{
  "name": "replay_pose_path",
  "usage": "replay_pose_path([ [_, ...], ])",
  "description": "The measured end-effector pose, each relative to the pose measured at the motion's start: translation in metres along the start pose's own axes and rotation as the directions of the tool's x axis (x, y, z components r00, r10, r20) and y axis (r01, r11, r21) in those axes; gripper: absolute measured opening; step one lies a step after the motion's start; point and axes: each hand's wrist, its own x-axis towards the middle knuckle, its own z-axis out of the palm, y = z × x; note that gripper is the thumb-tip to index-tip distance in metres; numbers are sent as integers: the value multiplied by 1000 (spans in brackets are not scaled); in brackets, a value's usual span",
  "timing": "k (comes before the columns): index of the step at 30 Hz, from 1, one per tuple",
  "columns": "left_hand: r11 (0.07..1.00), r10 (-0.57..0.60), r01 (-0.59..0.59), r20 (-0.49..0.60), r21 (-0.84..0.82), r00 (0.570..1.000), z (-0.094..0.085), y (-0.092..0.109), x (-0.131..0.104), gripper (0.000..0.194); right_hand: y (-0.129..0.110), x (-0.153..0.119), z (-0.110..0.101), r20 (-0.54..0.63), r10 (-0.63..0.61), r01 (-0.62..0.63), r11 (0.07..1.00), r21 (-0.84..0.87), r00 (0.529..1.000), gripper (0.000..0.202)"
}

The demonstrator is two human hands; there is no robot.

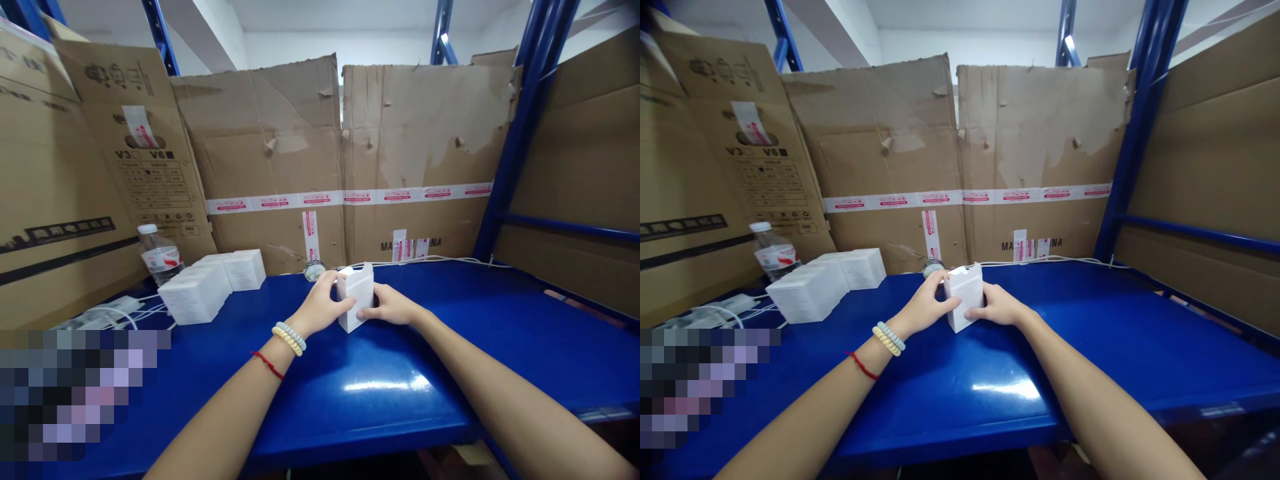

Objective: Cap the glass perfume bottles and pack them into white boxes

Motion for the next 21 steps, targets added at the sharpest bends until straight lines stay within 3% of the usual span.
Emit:
replay_pose_path([
  [5, 994, -67, 63, -46, -83, 997, 7, -3, -4, 41, -3, -2, 2, -46, 33, -35, 998, -48, 998, 59],
  [10, 920, -94, 124, 97, -371, 991, -1, -14, -1, 44, -9, 3, 18, -100, 14, -26, 992, -120, 995, 58],
  [13, 893, -122, 168, 135, -417, 983, -22, -21, 0, 48, -17, 10, 32, -120, -10, -14, 981, -194, 993, 57],
  [16, 893, -200, 243, 150, -380, 968, -53, -32, -2, 51, -24, 21, 39, -10, 6, -9, 944, -329, 1000, 54],
  [19, 870, -307, 302, 52, -390, 950, -83, -50, -7, 48, -25, 35, 34, 88, 59, -12, 886, -464, 994, 40],
  [21, 832, -380, 318, -49, -455, 924, -96, -61, -10, 44, -21, 45, 29, 33, 112, -77, 842, -534, 993, 31],
])
